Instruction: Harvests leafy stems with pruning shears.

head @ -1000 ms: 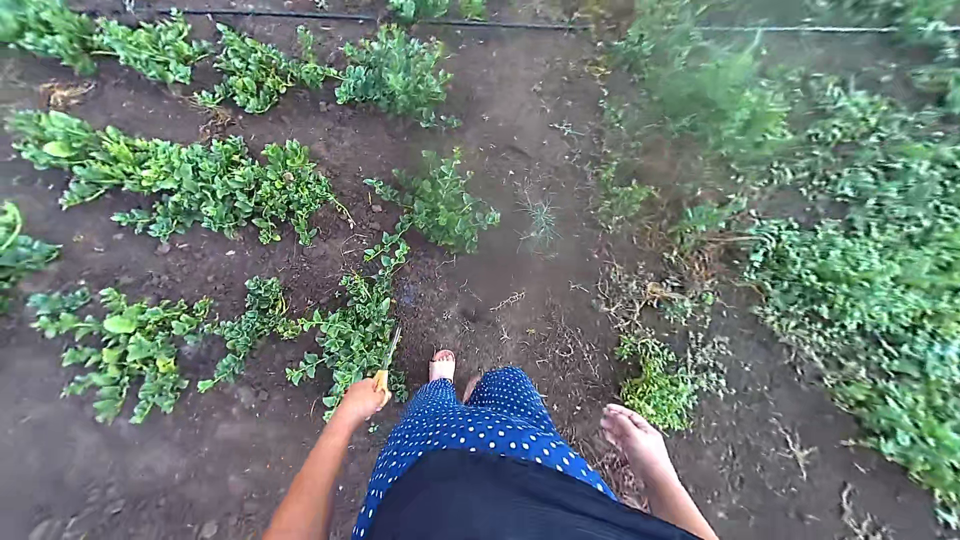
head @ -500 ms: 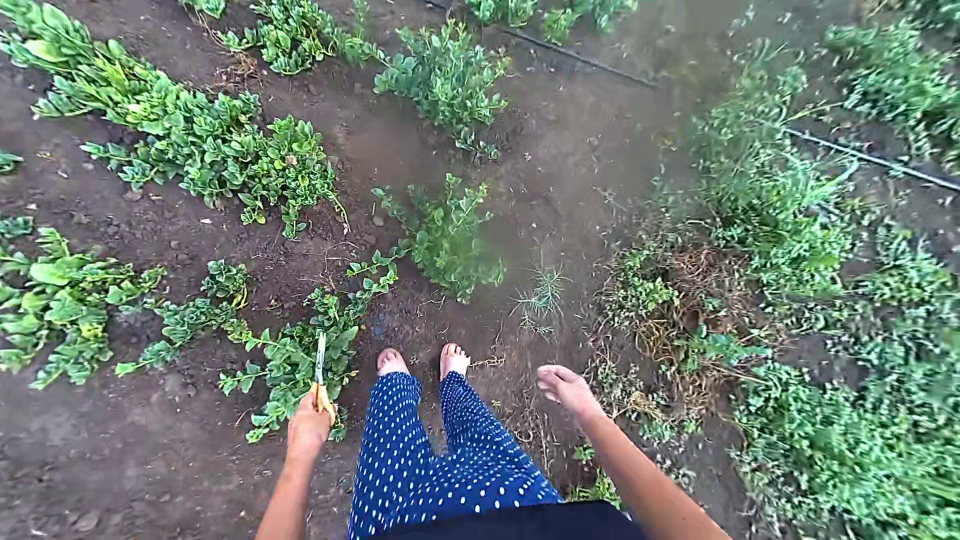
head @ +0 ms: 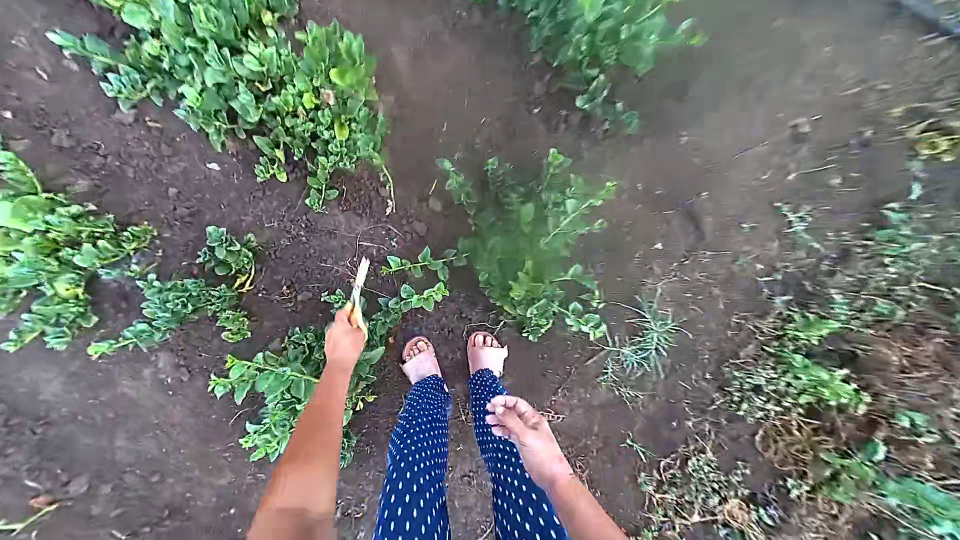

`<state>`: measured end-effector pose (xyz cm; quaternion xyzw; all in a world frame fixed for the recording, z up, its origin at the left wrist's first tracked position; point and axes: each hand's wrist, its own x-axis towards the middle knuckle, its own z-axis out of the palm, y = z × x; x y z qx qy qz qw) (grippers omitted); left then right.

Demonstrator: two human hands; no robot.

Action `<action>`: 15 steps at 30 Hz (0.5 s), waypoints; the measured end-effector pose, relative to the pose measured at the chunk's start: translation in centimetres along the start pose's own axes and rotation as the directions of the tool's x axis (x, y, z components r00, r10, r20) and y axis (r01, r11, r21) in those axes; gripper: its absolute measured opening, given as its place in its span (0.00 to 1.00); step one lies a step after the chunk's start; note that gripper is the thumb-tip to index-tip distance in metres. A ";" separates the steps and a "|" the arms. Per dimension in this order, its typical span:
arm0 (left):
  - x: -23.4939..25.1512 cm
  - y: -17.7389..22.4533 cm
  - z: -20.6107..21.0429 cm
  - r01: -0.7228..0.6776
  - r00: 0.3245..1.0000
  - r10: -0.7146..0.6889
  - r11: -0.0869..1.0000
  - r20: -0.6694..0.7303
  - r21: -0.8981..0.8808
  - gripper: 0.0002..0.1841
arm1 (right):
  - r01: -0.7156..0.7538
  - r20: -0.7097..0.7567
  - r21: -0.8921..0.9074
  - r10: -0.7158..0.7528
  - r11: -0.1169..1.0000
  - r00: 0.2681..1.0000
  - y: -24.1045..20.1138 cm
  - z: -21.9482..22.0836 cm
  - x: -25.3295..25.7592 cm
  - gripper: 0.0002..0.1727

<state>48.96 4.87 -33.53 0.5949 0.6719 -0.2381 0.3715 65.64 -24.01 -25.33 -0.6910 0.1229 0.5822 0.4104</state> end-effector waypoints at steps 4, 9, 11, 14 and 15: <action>11.5 1.7 5.6 0.035 0.997 -0.039 0.997 -0.062 -0.073 0.33 | 0.047 0.003 0.154 -0.048 0.987 0.999 2.1 2.5 8.9 0.11; 22.1 1.6 12.1 -0.044 0.991 0.049 0.998 -0.126 0.039 0.30 | 0.191 0.232 0.160 -0.225 0.968 0.946 1.7 1.2 12.8 0.11; 24.8 2.2 13.7 -0.066 0.992 0.078 0.991 -0.100 0.118 0.29 | 0.214 0.255 0.166 -0.252 0.963 0.934 1.3 0.0 13.2 0.10; 26.1 2.4 14.3 -0.042 0.996 0.062 0.955 -0.060 0.294 0.23 | 0.126 0.178 0.103 -0.143 0.987 0.974 0.8 -0.2 13.5 0.11; 25.7 2.4 14.0 -0.042 0.996 0.065 0.952 -0.065 0.304 0.22 | 0.095 0.159 0.074 -0.106 0.993 0.982 0.5 -0.1 13.5 0.11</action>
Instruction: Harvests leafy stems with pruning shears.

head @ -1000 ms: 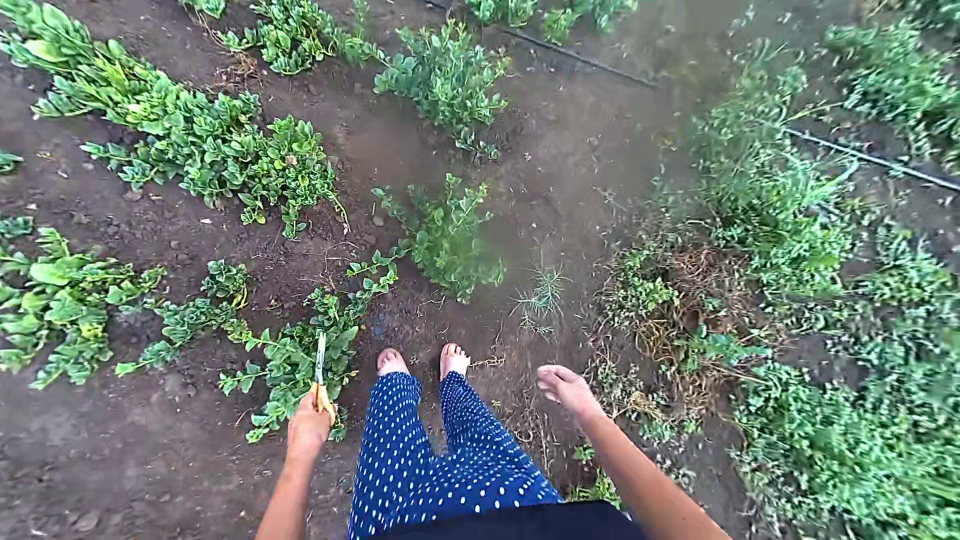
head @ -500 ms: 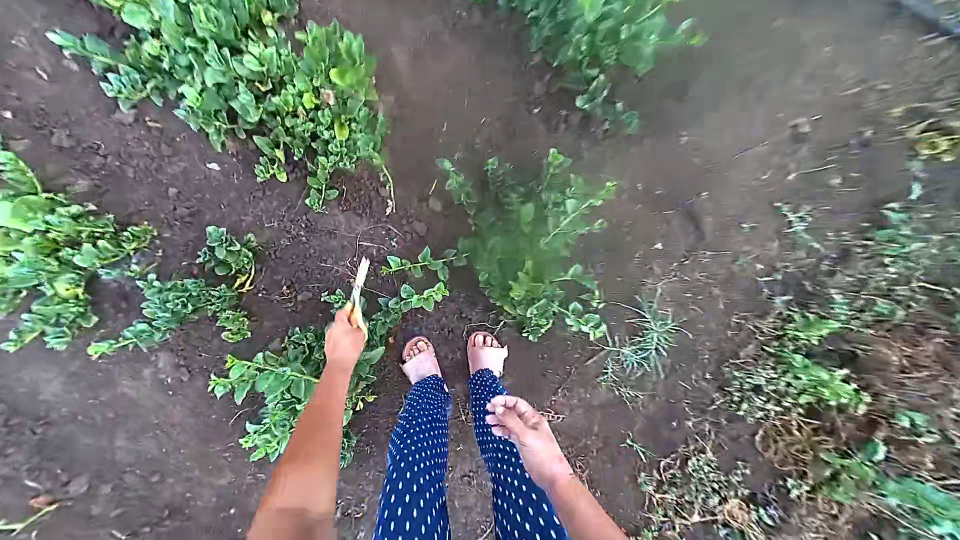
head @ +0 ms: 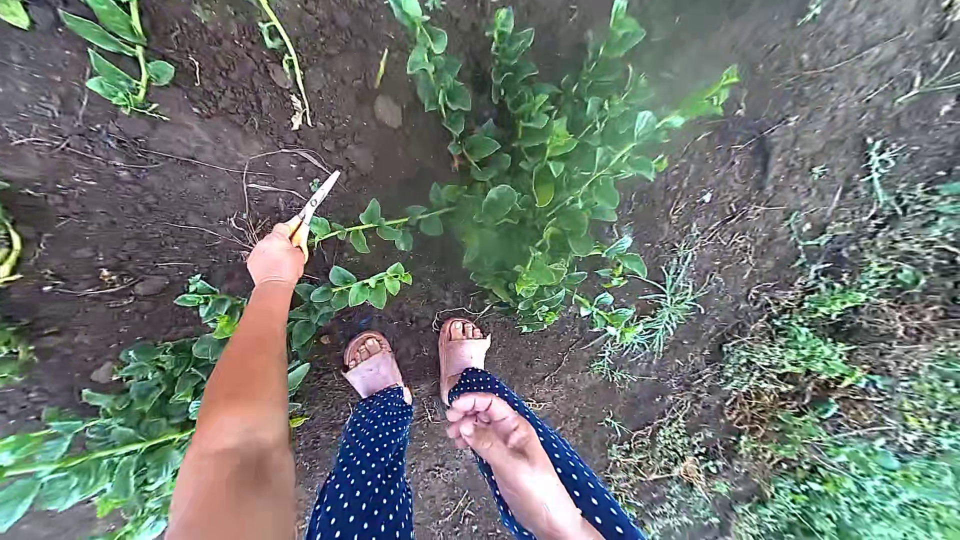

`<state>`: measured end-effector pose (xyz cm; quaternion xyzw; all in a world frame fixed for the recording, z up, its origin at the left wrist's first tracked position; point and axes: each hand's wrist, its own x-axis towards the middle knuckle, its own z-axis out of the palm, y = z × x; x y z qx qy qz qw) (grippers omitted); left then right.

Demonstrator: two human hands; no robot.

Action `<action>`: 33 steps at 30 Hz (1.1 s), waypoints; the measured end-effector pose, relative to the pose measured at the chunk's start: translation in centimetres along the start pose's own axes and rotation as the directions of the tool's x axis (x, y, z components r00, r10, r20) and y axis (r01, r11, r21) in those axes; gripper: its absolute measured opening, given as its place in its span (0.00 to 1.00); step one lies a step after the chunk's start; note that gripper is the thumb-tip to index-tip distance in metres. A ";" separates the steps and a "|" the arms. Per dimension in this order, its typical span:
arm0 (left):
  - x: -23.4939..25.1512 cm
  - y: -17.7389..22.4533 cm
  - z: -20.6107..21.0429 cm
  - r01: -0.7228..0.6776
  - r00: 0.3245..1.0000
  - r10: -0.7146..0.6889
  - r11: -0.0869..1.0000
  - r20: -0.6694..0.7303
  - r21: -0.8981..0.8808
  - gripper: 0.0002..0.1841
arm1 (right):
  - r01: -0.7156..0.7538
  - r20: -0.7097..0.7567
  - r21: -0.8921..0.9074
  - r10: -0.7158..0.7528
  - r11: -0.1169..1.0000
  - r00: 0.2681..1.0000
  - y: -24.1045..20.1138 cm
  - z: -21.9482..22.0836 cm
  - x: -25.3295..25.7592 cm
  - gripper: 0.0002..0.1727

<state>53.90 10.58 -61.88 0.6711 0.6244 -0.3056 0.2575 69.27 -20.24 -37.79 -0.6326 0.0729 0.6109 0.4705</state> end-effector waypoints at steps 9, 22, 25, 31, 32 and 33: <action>-24.4 2.2 -6.7 -0.183 0.980 0.198 0.909 0.002 -0.374 0.19 | -0.347 -0.100 0.178 0.368 0.921 0.924 1.3 1.8 5.1 0.20; -19.4 1.5 -5.3 -0.027 0.999 0.035 0.815 0.002 -0.579 0.31 | -0.434 -0.088 0.353 0.492 0.829 0.866 1.5 0.2 10.5 0.18; -10.8 -1.0 -4.3 -0.004 1.000 0.012 0.901 0.014 -0.433 0.40 | -0.438 -0.092 0.333 0.491 0.835 0.866 2.6 1.4 12.0 0.18; -1.3 -1.9 0.0 0.014 0.998 0.007 0.938 0.060 -0.346 0.44 | -0.348 -0.059 0.274 0.377 0.897 0.924 2.5 3.3 15.7 0.17; -0.4 -1.9 0.6 0.033 0.997 -0.009 0.944 0.074 -0.330 0.43 | -0.332 -0.048 0.266 0.356 0.905 0.933 2.4 3.3 16.4 0.16; 0.2 -1.7 1.2 0.048 0.996 -0.023 0.952 0.084 -0.304 0.39 | -0.320 -0.045 0.254 0.342 0.913 0.939 2.4 3.3 17.0 0.16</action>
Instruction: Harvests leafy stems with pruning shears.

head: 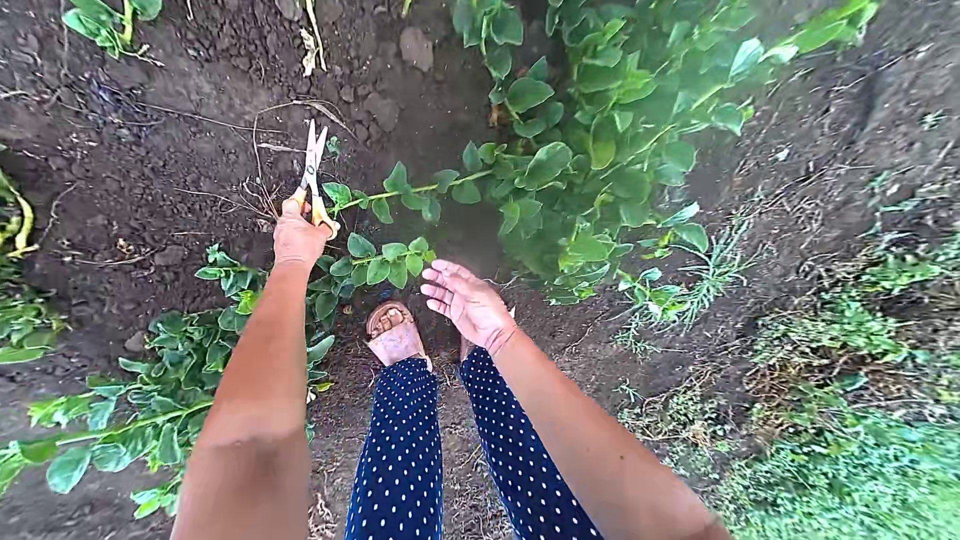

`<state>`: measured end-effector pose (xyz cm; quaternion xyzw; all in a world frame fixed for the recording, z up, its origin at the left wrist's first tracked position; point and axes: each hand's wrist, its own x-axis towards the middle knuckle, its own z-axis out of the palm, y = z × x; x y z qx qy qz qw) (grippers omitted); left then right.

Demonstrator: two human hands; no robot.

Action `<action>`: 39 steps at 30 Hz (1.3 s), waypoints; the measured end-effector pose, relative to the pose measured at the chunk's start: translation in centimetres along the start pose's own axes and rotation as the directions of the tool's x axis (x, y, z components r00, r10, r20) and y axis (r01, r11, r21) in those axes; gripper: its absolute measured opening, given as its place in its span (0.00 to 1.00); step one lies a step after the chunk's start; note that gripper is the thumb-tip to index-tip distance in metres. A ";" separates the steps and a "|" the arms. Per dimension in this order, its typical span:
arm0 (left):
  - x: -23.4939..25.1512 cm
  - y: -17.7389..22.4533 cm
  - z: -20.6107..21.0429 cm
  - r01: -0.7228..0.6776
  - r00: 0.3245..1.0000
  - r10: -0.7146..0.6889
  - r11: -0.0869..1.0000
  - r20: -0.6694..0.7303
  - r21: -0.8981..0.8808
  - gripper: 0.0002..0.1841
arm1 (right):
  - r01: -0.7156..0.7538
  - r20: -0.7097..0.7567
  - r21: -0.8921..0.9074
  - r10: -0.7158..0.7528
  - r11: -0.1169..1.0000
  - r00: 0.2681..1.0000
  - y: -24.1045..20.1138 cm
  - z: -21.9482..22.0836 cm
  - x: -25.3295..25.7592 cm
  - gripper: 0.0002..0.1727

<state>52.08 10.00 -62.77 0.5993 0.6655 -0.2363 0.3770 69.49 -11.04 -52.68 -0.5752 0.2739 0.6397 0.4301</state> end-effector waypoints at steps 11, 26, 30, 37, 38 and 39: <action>-16.2 3.8 -1.7 -0.079 0.997 0.069 0.953 -0.045 -0.292 0.19 | -0.121 0.032 0.064 0.119 0.991 0.992 -0.6 2.5 2.5 0.18; -24.6 7.9 -1.7 -0.120 0.819 0.148 0.989 0.555 -0.088 0.25 | -0.104 0.221 0.170 0.065 0.980 0.973 0.2 -6.4 -7.1 0.18; -16.5 12.1 -1.1 -0.168 0.547 0.001 0.980 0.837 0.108 0.24 | -0.089 0.236 0.180 0.045 0.980 0.971 -0.4 -9.9 -8.2 0.17; -12.2 19.4 0.5 -0.017 0.507 -0.219 0.964 0.834 0.264 0.29 | -0.037 0.272 -0.124 0.069 0.992 0.960 -2.1 -12.7 -8.0 0.16; -12.0 19.7 0.7 -0.018 0.519 -0.234 0.959 0.822 0.284 0.29 | -0.029 0.223 -0.210 0.076 0.977 0.972 -2.1 -11.9 -7.9 0.17; -11.8 19.9 0.8 -0.015 0.530 -0.244 0.955 0.812 0.297 0.28 | -0.020 0.170 -0.286 0.072 0.958 0.983 -1.9 -11.1 -7.8 0.16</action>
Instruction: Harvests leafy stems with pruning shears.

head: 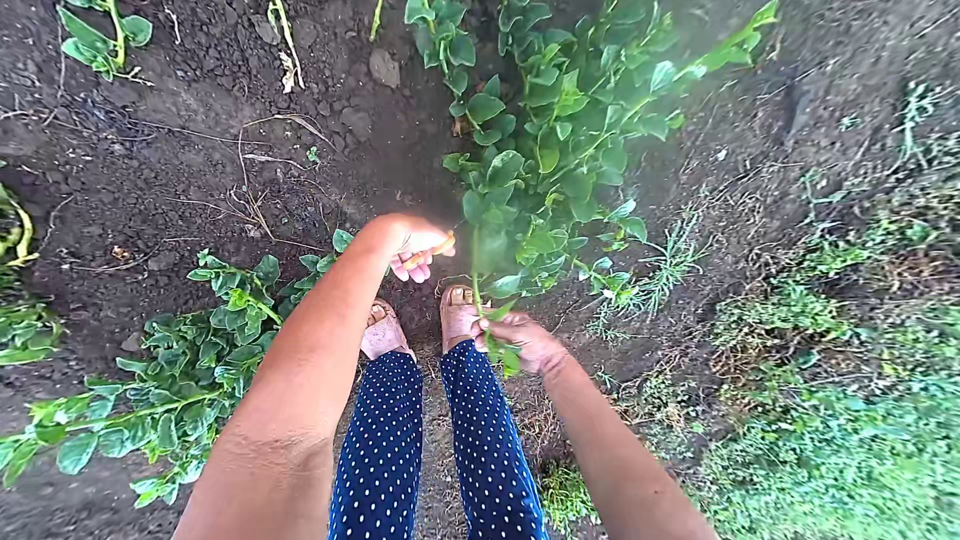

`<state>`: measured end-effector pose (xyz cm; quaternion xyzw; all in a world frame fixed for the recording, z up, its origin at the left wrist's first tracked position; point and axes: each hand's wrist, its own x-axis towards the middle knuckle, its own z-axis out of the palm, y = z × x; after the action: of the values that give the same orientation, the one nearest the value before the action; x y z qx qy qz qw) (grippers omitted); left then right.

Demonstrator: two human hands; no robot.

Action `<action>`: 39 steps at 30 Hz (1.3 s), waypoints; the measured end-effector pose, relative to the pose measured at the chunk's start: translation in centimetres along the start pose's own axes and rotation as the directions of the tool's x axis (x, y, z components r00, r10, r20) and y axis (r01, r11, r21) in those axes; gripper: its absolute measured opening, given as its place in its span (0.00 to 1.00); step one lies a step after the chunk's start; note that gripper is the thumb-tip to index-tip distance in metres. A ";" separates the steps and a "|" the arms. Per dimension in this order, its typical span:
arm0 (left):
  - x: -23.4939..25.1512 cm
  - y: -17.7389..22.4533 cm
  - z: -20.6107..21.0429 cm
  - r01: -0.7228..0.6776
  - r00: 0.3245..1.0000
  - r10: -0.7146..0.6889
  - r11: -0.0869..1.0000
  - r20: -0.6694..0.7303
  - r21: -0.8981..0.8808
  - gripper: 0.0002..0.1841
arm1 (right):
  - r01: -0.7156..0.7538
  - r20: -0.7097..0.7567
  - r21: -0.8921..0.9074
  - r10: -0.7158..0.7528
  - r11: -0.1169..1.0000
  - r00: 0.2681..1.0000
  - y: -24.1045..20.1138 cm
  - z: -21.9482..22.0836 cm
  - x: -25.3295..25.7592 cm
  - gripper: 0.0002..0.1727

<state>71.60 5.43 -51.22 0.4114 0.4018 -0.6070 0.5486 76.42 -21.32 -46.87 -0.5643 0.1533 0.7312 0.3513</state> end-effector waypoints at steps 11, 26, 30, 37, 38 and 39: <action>-1.4 2.1 -1.3 0.091 0.993 -0.081 0.988 -0.086 0.126 0.25 | 0.014 -0.204 -0.071 -0.028 0.997 0.979 1.5 5.8 2.5 0.17; -0.1 4.7 0.5 0.180 0.969 -0.164 0.981 -0.183 0.076 0.23 | -0.004 -0.166 -0.098 -0.012 0.995 0.986 1.5 4.6 1.7 0.18; 0.5 5.1 0.7 0.196 0.963 -0.176 0.977 -0.201 0.080 0.22 | -0.022 -0.150 -0.142 0.001 0.990 0.989 1.6 4.1 1.6 0.18; 0.4 5.5 0.9 0.211 0.968 -0.152 0.925 -0.202 0.316 0.16 | -0.086 -0.095 -0.302 0.060 0.949 0.994 1.8 3.6 1.3 0.18; 0.3 4.9 0.9 0.199 0.970 -0.136 0.920 -0.200 0.339 0.16 | -0.093 -0.056 -0.338 0.079 0.936 0.995 2.3 3.7 1.1 0.19; 0.2 4.1 0.9 0.175 0.973 -0.110 0.925 -0.203 0.339 0.15 | -0.095 -0.033 -0.330 0.089 0.939 0.995 2.9 3.9 0.5 0.19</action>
<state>75.58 4.19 -51.22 0.5264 0.3629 -0.6678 0.3811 71.54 -20.75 -46.63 -0.6140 0.0578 0.7571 0.2156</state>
